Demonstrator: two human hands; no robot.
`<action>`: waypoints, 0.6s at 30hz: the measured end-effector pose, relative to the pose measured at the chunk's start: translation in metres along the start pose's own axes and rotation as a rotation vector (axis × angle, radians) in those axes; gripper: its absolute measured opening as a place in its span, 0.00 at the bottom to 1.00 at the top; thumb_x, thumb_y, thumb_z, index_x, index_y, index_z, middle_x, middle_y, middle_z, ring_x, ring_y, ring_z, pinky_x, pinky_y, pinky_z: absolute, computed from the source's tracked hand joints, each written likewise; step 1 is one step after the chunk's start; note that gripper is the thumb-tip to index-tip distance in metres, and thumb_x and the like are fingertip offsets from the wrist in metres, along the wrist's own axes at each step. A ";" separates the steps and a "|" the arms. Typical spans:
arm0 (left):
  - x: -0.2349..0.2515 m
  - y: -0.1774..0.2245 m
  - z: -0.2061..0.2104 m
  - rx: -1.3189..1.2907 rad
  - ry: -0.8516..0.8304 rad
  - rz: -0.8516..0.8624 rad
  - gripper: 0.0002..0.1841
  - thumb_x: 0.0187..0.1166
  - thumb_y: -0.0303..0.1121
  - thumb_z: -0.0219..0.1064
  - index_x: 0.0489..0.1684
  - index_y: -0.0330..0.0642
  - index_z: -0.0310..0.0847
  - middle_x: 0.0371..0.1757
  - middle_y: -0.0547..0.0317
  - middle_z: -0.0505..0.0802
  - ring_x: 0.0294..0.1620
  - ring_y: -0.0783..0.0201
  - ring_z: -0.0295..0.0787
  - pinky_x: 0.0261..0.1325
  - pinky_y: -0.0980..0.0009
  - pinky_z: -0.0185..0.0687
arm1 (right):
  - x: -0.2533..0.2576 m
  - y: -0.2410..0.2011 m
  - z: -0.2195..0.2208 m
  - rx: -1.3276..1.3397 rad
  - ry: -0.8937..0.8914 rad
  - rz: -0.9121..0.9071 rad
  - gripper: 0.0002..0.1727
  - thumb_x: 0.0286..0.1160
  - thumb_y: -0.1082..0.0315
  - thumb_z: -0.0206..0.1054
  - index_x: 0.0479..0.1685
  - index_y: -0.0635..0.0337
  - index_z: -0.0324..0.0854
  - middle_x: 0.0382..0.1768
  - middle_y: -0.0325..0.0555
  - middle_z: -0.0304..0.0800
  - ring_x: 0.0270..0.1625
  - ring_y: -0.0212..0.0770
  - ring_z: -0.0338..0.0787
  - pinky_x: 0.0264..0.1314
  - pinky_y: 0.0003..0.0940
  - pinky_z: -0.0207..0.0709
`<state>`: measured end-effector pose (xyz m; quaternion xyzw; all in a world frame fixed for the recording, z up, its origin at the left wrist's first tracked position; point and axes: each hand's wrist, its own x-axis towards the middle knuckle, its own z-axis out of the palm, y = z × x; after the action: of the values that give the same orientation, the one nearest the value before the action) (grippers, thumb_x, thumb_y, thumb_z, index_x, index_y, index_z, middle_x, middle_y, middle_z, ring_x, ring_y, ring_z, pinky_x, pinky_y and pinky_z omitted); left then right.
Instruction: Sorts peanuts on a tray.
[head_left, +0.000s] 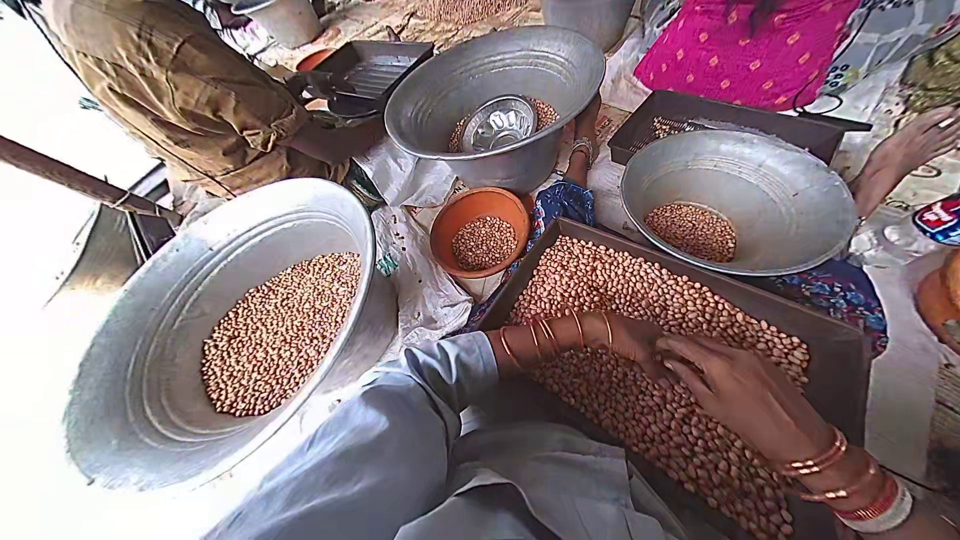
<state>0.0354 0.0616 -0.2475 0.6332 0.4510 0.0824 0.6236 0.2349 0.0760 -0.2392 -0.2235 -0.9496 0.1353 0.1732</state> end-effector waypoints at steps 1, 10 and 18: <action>-0.001 -0.001 0.002 -0.037 -0.019 -0.009 0.13 0.77 0.22 0.71 0.57 0.29 0.78 0.43 0.53 0.87 0.34 0.72 0.78 0.37 0.73 0.75 | -0.002 -0.002 0.002 -0.006 0.015 -0.022 0.14 0.73 0.65 0.64 0.50 0.58 0.92 0.41 0.55 0.96 0.33 0.58 0.96 0.29 0.56 0.87; -0.104 -0.015 -0.065 0.549 0.708 -0.248 0.06 0.79 0.26 0.70 0.43 0.36 0.92 0.38 0.44 0.94 0.41 0.47 0.92 0.49 0.44 0.85 | -0.005 0.025 -0.017 -0.046 -0.106 0.100 0.16 0.68 0.72 0.73 0.55 0.55 0.92 0.49 0.58 0.95 0.43 0.64 0.96 0.37 0.65 0.86; -0.179 -0.026 -0.112 -0.167 1.135 0.283 0.41 0.83 0.35 0.63 0.95 0.53 0.41 0.77 0.50 0.83 0.68 0.55 0.89 0.67 0.58 0.88 | -0.004 0.032 -0.024 -0.036 -0.287 0.219 0.18 0.74 0.69 0.74 0.63 0.53 0.89 0.60 0.59 0.91 0.55 0.64 0.94 0.49 0.65 0.85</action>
<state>-0.1555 0.0166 -0.1650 0.4929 0.6170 0.5261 0.3155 0.2601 0.1063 -0.2295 -0.3072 -0.9367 0.1669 0.0162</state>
